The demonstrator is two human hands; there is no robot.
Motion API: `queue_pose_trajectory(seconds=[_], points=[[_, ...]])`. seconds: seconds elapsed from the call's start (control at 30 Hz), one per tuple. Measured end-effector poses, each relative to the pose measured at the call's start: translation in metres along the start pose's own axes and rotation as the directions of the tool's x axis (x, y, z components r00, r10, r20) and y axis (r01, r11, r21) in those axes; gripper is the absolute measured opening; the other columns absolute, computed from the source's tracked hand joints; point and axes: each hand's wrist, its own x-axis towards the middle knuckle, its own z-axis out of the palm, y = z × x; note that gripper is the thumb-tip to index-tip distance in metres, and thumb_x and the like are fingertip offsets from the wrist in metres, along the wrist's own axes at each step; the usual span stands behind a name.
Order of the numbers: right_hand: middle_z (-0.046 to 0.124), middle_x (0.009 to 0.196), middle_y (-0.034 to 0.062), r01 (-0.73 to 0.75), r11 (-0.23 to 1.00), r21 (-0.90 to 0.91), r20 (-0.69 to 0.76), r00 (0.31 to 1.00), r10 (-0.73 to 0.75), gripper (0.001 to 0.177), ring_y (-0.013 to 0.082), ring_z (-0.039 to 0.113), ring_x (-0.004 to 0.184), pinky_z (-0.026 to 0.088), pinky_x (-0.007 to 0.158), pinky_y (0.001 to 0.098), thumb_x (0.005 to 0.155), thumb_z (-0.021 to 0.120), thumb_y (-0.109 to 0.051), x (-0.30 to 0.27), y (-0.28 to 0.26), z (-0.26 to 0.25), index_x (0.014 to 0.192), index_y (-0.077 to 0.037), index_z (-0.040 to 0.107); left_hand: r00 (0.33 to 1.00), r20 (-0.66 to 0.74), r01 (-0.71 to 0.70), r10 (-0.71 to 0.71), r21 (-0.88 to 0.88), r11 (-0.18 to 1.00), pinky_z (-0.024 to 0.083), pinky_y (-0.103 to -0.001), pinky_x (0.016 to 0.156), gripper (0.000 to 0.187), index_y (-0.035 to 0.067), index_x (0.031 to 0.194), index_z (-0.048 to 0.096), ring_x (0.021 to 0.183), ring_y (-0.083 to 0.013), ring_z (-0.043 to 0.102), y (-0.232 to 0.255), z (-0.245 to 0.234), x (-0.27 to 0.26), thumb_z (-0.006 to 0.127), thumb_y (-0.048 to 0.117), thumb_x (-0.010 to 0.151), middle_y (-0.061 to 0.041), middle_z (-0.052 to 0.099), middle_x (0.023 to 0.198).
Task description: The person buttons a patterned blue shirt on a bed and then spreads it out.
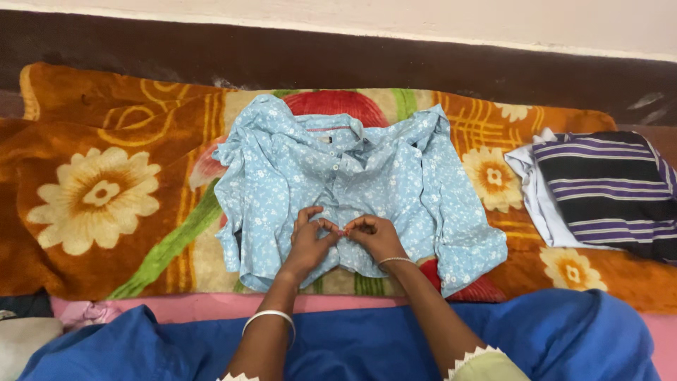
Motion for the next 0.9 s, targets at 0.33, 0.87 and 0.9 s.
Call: queue_pose_trajectory(seconds=[0.33, 0.87, 0.9], points=[[0.073, 0.08, 0.0041, 0.065, 0.996, -0.057, -0.157, 0.985, -0.073, 0.013, 0.0097, 0.061, 0.07, 0.049, 0.064, 0.0255, 0.086, 0.077, -0.009, 0.002, 0.015, 0.015, 0.094, 0.001, 0.077, 0.998, 0.015, 0.062, -0.061, -0.092, 0.994, 0.033, -0.04, 0.117, 0.017, 0.009, 0.087, 0.08, 0.142, -0.0278, 0.039, 0.015, -0.007, 0.001, 0.083, 0.023, 0.077, -0.005, 0.048, 0.146], [0.066, 0.097, 0.0063, 0.201, 0.961, -0.192, 0.186, 0.969, -0.165, 0.048, 0.0156, 0.063, 0.088, 0.051, 0.08, 0.0289, 0.085, 0.066, 0.009, -0.011, -0.007, 0.0, 0.126, -0.014, 0.076, 1.0, 0.015, 0.005, -0.004, -0.076, 0.997, 0.034, -0.04, 0.114, 0.015, 0.004, 0.085, 0.076, 0.139, -0.0272, 0.041, 0.005, -0.007, 0.003, 0.08, 0.018, 0.082, -0.003, 0.049, 0.145], [0.066, 0.097, 0.0063, 0.204, 0.96, -0.192, 0.185, 0.968, -0.168, 0.048, 0.0156, 0.063, 0.088, 0.051, 0.08, 0.0289, 0.085, 0.066, 0.009, -0.01, -0.007, 0.0, 0.126, -0.014, 0.076, 0.999, 0.028, 0.032, -0.03, -0.081, 0.996, 0.035, -0.039, 0.114, 0.014, 0.004, 0.086, 0.076, 0.138, -0.0267, 0.041, 0.007, -0.008, 0.004, 0.079, 0.018, 0.082, -0.003, 0.048, 0.145]])
